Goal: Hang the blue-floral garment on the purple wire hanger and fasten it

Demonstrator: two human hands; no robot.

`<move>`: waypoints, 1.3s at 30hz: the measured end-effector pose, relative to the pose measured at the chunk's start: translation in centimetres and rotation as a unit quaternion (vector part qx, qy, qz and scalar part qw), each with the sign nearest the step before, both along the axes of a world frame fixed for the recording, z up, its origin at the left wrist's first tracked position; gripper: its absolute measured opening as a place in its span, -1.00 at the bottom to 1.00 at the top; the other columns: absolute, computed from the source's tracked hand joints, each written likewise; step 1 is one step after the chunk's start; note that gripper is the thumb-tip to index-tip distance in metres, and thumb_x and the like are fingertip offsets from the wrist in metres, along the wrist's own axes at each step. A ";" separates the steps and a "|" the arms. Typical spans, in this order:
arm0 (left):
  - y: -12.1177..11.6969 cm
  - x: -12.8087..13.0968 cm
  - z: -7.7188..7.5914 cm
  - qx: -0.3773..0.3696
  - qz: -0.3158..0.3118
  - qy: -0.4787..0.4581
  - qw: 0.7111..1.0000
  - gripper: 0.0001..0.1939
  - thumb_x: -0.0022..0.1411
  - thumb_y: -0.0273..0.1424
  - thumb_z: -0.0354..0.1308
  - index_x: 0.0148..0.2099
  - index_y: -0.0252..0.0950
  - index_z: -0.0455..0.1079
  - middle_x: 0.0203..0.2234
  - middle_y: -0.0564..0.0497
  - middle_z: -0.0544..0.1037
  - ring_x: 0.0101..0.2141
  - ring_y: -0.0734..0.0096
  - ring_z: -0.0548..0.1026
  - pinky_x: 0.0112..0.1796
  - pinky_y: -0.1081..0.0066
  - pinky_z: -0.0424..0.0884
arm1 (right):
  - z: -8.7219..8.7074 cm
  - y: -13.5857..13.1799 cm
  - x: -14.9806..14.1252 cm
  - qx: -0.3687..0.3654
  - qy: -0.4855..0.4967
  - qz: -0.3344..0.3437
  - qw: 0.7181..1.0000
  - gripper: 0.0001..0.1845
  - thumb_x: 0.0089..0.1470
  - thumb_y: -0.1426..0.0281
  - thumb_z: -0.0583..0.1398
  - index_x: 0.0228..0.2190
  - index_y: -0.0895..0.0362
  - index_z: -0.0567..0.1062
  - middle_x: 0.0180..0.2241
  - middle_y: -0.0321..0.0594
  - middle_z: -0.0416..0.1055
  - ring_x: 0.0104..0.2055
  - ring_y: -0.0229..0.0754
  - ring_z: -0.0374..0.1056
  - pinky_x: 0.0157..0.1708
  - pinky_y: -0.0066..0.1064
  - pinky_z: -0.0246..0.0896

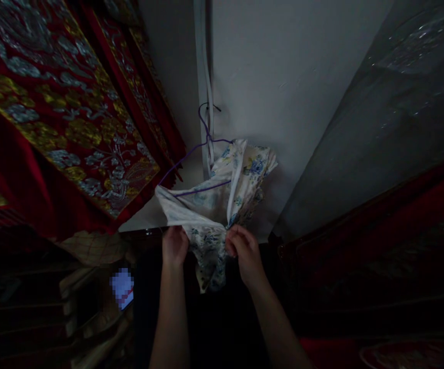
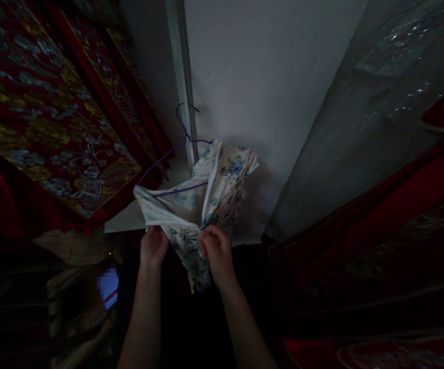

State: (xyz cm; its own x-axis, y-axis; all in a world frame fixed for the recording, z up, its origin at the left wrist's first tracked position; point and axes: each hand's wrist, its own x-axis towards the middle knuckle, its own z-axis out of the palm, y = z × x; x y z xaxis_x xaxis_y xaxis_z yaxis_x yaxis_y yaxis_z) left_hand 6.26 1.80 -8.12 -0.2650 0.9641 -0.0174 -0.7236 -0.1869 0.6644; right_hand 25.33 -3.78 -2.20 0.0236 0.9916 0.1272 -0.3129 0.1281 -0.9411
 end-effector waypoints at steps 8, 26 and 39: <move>-5.5 -0.1 1.3 -0.050 -0.146 0.307 0.939 -0.65 -0.14 -0.40 0.52 -0.24 -0.27 0.57 -0.32 -0.07 0.67 -0.12 0.07 0.59 -0.03 0.22 0.48 | -0.9 -0.2 0.9 -0.008 -0.034 0.036 0.999 -0.79 -0.09 0.28 0.14 -0.64 0.09 0.30 -0.74 -0.45 0.10 -0.67 -0.38 -0.05 -0.61 -0.48 -0.19; -9.2 6.9 8.7 0.154 -0.178 0.398 0.887 -0.78 0.37 -0.20 0.14 -0.25 -0.23 0.42 -0.22 -0.06 0.47 -0.21 0.27 0.46 -0.16 0.36 0.40 | -2.3 0.0 0.6 -0.031 -0.037 0.062 0.997 -0.41 -0.18 -0.24 0.29 -0.49 0.04 0.52 -0.38 -0.17 0.51 -0.25 0.01 0.39 -0.17 -0.21 0.32; -5.4 3.0 5.2 0.115 -0.295 0.472 0.823 -0.41 0.44 0.05 -0.16 0.05 -0.24 0.51 -0.11 -0.13 0.61 -0.09 0.15 0.54 0.02 0.26 0.40 | 1.6 -1.8 3.2 0.048 -0.242 0.236 0.940 -0.86 -0.09 0.50 0.24 -0.38 0.14 0.53 -0.45 -0.31 0.43 -0.43 -0.23 0.30 -0.42 -0.45 0.22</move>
